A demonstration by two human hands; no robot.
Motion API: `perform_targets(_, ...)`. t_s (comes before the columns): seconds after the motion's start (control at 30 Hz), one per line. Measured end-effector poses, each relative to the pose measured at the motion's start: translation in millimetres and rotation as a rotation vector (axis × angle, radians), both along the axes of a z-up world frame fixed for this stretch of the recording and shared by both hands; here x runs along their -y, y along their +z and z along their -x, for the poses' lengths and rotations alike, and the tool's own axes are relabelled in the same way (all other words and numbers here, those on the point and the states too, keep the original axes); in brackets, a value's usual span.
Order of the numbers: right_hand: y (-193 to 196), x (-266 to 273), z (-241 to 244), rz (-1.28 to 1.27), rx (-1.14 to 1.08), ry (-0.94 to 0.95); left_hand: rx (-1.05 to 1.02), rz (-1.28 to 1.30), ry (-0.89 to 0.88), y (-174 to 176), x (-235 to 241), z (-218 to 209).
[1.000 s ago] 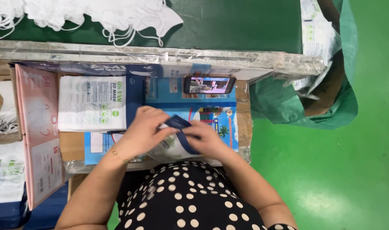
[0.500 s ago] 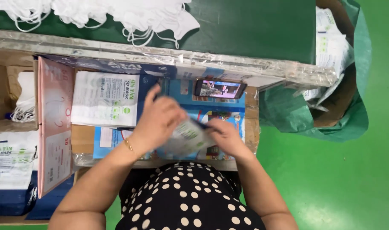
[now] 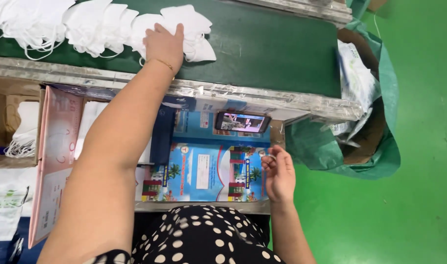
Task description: Picking up white face masks from a conveyor belt and inserting them into plastic packaging bags.
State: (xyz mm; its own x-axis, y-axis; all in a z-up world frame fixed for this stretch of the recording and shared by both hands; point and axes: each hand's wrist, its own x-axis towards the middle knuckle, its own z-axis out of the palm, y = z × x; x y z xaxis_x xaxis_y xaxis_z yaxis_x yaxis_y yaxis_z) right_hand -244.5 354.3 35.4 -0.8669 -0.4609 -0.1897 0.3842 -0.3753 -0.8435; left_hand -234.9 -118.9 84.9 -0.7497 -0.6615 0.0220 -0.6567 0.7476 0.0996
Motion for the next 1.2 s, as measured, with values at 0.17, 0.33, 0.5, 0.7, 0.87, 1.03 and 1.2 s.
perform_targets(0.17,-12.9,-2.9,-4.9,0.001,0.008,0.043,-0.052,0.049,-0.162,58.4,-12.5,-34.5)
perform_targets(0.33,-6.2,8.1,-0.7,-0.129,-0.087,0.123,-0.792,-0.816,-0.392,130.2,-55.2,-86.2)
perform_targets(0.5,64.9,51.6,-18.4,0.036,-0.131,0.415,-0.92,-1.458,-0.257,75.0,-108.1,-143.8)
perform_targets(0.7,61.5,91.3,-46.9,-0.087,0.105,0.55,-0.898,-1.59,-0.283,-1.1,-181.0,-175.7)
perform_targets(0.87,30.5,85.7,-54.2,-0.282,-0.064,0.554,-0.685,-1.497,-0.178,-48.1,-200.3,-196.5)
perform_targets(1.03,24.1,75.9,-58.5,-0.513,-0.285,0.6,-1.105,-1.734,0.189,-106.8,-198.6,-194.0)
perform_targets(1.2,-1.6,56.1,-40.0,-0.495,-0.202,0.508,-1.411,-1.888,0.393,-31.1,-176.5,-192.7)
